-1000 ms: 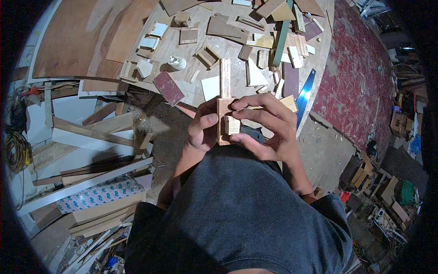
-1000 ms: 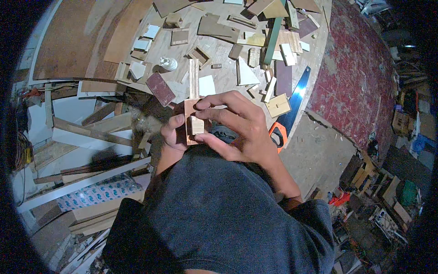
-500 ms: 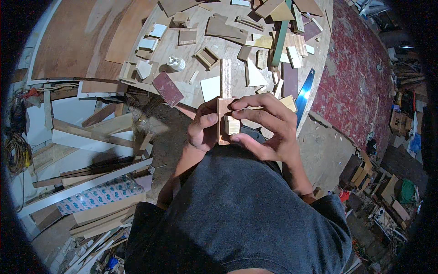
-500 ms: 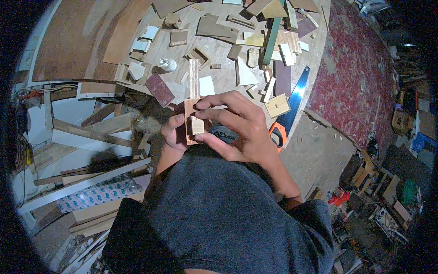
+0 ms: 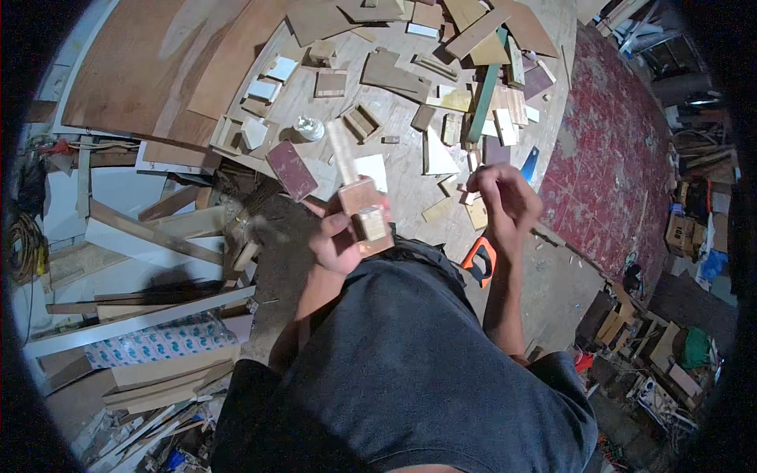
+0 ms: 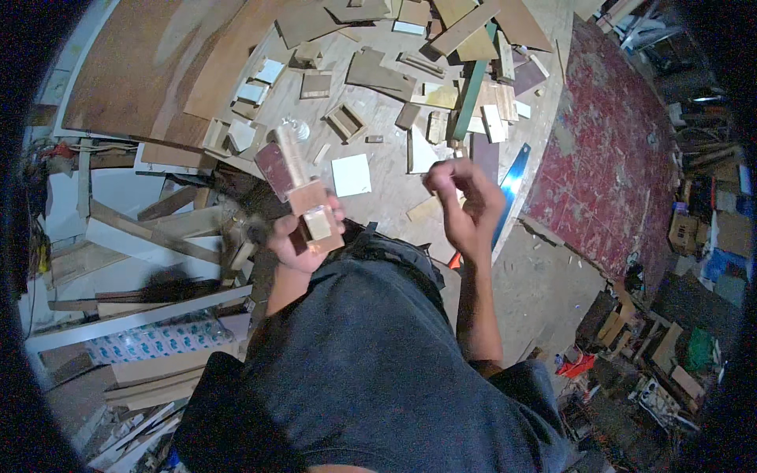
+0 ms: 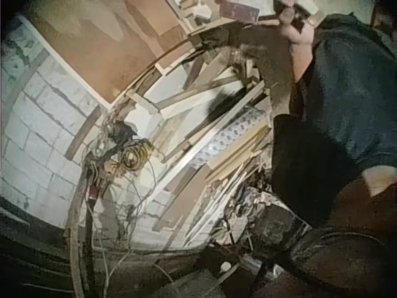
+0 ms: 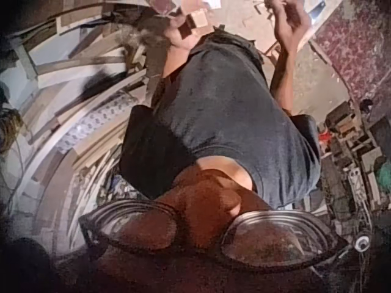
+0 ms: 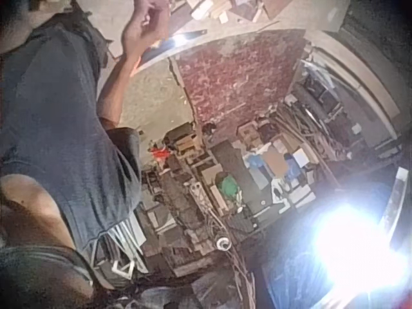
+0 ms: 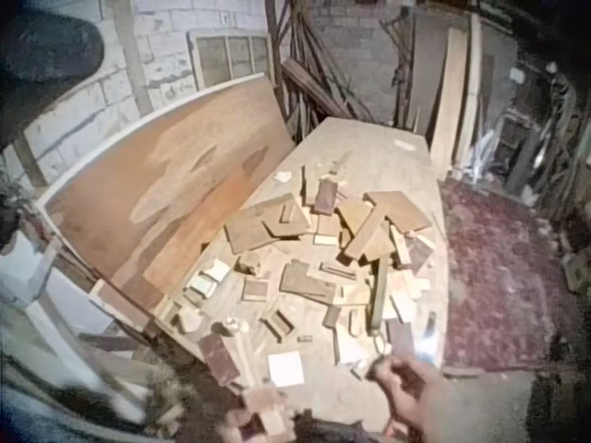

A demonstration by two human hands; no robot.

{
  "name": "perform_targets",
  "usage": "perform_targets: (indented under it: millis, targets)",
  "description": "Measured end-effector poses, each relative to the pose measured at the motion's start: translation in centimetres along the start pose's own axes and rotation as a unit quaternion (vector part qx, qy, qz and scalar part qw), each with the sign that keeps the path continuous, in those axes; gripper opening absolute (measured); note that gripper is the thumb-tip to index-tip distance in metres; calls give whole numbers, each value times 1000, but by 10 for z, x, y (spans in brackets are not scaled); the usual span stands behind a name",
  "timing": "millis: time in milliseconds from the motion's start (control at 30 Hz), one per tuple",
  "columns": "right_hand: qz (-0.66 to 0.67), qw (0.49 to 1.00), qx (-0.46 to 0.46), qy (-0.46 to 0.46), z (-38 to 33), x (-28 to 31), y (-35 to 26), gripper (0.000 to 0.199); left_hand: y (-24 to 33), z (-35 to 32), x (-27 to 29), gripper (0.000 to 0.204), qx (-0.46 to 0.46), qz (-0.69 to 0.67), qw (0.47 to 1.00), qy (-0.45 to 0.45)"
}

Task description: Assemble and fit various small wooden components at a workbench, including sanding and test fitting.

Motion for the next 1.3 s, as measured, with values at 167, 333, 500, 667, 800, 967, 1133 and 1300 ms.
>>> perform_targets:
  millis: [167,333,500,667,800,967,1133,1300]
  targets:
    - [-7,991,-125,48,0,49,135,23,46,-9,15,71,-86,-7,996,6]
    - [-95,973,-193,83,-47,80,232,29,83,-26,32,67,-156,44,986,47]
    - [-221,944,-232,79,-78,74,295,41,93,-47,46,67,-188,46,979,70]
    - [-237,938,-252,-10,-101,71,357,27,92,-61,56,68,-192,25,976,100]
    - [-314,919,-237,-44,-100,70,343,24,94,-75,59,67,-199,29,974,107]
    - [-416,869,-264,-42,-98,99,364,22,92,-82,68,67,-184,53,974,118]
    - [-463,862,-209,3,-55,102,363,23,92,-78,63,67,-173,78,975,114]
    - [-490,871,-35,4,-5,64,324,30,93,-81,66,79,-156,129,976,80]
Point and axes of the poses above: each hand's wrist, its own z-axis towards the middle knuckle, its own x-axis out of the back of the hand, y = z × x, the point moved 9 cm from there along z, towards the middle knuckle, and after that the axes turned 5 degrees about -x, right-handed, at the moved point
